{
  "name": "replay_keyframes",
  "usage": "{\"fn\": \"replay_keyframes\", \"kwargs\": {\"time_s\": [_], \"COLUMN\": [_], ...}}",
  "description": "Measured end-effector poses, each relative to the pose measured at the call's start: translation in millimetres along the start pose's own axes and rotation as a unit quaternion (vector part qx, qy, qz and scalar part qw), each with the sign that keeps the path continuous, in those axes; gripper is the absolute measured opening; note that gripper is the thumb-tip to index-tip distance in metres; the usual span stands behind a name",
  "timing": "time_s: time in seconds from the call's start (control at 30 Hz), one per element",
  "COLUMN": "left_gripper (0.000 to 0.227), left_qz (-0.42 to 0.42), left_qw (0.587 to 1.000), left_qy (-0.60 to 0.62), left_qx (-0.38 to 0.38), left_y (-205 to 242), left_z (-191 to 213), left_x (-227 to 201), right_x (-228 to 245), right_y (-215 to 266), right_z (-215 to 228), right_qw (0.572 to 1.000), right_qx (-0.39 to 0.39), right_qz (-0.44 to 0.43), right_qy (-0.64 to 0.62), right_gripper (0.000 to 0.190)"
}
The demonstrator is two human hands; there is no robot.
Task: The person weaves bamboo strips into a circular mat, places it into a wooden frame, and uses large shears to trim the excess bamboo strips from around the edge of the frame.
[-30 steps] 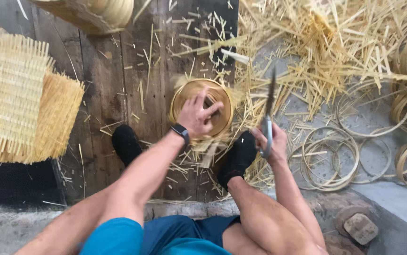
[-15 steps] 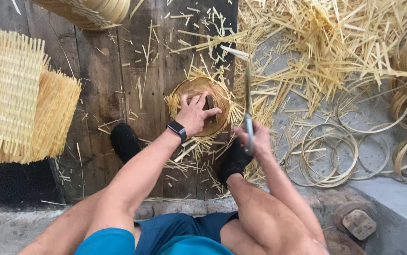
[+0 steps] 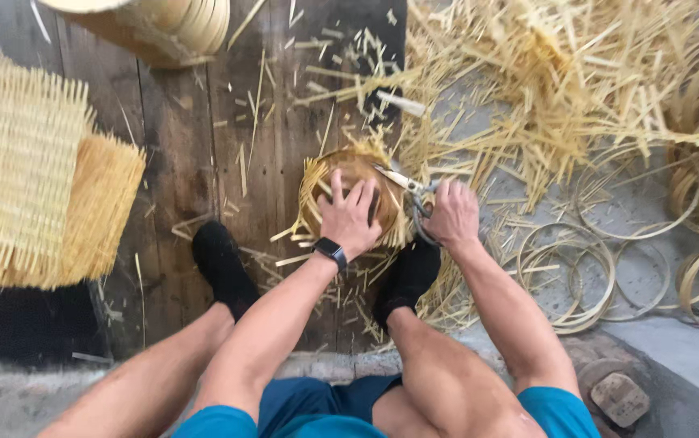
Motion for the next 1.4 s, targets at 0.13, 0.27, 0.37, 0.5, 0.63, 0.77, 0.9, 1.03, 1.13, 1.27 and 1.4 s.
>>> {"fn": "replay_keyframes", "kwargs": {"time_s": [0.13, 0.27, 0.37, 0.5, 0.63, 0.77, 0.9, 1.03, 1.13, 1.27, 1.4], "left_gripper": [0.084, 0.077, 0.076, 0.077, 0.077, 0.077, 0.099, 0.132, 0.112, 0.106, 0.105], "left_qz": [-0.081, -0.085, -0.192, -0.229, -0.224, -0.260, -0.171, 0.068, 0.006, -0.078, -0.163], "left_qw": [0.997, 0.995, 0.980, 0.970, 0.967, 0.946, 0.981, 0.997, 0.995, 0.995, 0.984], "left_qy": [-0.008, -0.017, -0.032, -0.022, -0.058, -0.089, -0.072, 0.023, 0.036, 0.006, 0.021], "left_qx": [0.007, 0.048, 0.044, 0.081, 0.110, 0.171, 0.058, -0.014, -0.088, -0.063, -0.074], "left_y": [-6.0, -14.2, -20.1, -19.2, -20.4, -18.4, -14.9, -21.0, -17.9, -17.4, -13.3], "left_z": [10.6, 9.9, 10.6, 12.2, 11.7, 10.8, 31.6, 30.0, 31.4, 28.0, 31.2], "left_x": [2.8, -0.7, -10.0, 0.9, -4.0, -8.4, -10.3, 3.7, -7.0, -4.2, -10.3], "right_x": [-18.8, -8.3, 1.2, -40.3, -25.2, 2.0, -27.6, -16.6, 14.8, 3.8, -22.0], "right_y": [6.3, 12.7, 13.9, 2.7, 3.6, -15.9, -13.9, -11.1, -16.6, -28.2, -16.0], "right_z": [-3.8, 12.8, 25.4, -27.1, -6.7, 6.1, -15.9, 12.5, 46.0, 3.9, -18.4], "right_qw": [0.998, 0.996, 0.980, 0.998, 0.998, 0.999, 0.999, 1.000, 0.992, 0.999, 0.999], "right_qx": [-0.049, -0.079, -0.196, 0.035, 0.032, -0.027, 0.044, 0.006, -0.118, 0.024, 0.028], "right_qz": [0.003, -0.032, 0.015, -0.051, -0.037, -0.024, -0.028, -0.008, 0.031, -0.006, 0.026], "right_qy": [-0.035, -0.006, -0.004, -0.019, -0.031, -0.035, -0.011, 0.014, 0.035, 0.024, 0.005], "right_gripper": [0.035, 0.042, 0.047, 0.033, 0.040, 0.044, 0.036, 0.049, 0.058, 0.048, 0.043]}}
Point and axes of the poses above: each hand's wrist, its own y-axis away from the middle knuckle, its own z-axis out of the back of the hand, x = y × z, the point moved 8 cm from there along -y, towards the middle knuckle, and after that the axes turned 1 degree about -z, right-handed, at the moved point
